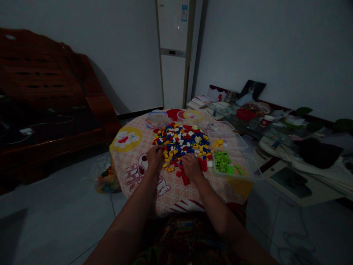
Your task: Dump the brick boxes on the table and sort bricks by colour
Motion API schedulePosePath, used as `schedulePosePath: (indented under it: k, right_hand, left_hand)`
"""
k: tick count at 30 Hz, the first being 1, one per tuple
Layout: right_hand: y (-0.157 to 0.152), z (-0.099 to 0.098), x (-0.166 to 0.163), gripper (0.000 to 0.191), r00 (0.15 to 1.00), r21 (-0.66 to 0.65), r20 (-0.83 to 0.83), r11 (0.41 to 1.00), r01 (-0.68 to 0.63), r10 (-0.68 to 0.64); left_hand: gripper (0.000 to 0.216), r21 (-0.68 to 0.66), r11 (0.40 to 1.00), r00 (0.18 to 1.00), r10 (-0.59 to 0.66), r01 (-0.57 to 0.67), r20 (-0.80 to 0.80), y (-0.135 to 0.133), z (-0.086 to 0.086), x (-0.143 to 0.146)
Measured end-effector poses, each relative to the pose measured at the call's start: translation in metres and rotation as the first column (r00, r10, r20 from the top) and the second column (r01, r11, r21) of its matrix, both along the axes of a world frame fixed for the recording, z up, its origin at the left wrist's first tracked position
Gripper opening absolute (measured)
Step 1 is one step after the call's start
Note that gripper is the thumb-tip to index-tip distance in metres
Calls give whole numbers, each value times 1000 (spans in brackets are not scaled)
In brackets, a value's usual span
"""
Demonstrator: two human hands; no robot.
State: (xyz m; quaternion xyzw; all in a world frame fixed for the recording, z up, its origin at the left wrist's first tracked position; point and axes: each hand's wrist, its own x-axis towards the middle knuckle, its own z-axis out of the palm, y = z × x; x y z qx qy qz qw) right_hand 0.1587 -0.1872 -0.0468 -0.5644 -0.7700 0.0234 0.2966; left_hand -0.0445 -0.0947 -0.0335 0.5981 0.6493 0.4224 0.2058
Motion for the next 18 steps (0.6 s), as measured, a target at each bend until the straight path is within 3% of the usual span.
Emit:
schedulePosePath:
  k: [7, 18]
  right_hand:
    - [3, -4, 0, 32, 999, -76, 20, 996, 48, -46]
    - [5, -8, 1, 28, 998, -53, 46, 997, 49, -47]
  left_hand:
    - [33, 3, 1000, 1000, 4, -4, -22, 1, 0, 0]
    - [34, 10, 1000, 1000, 6, -6, 5, -1, 0, 0]
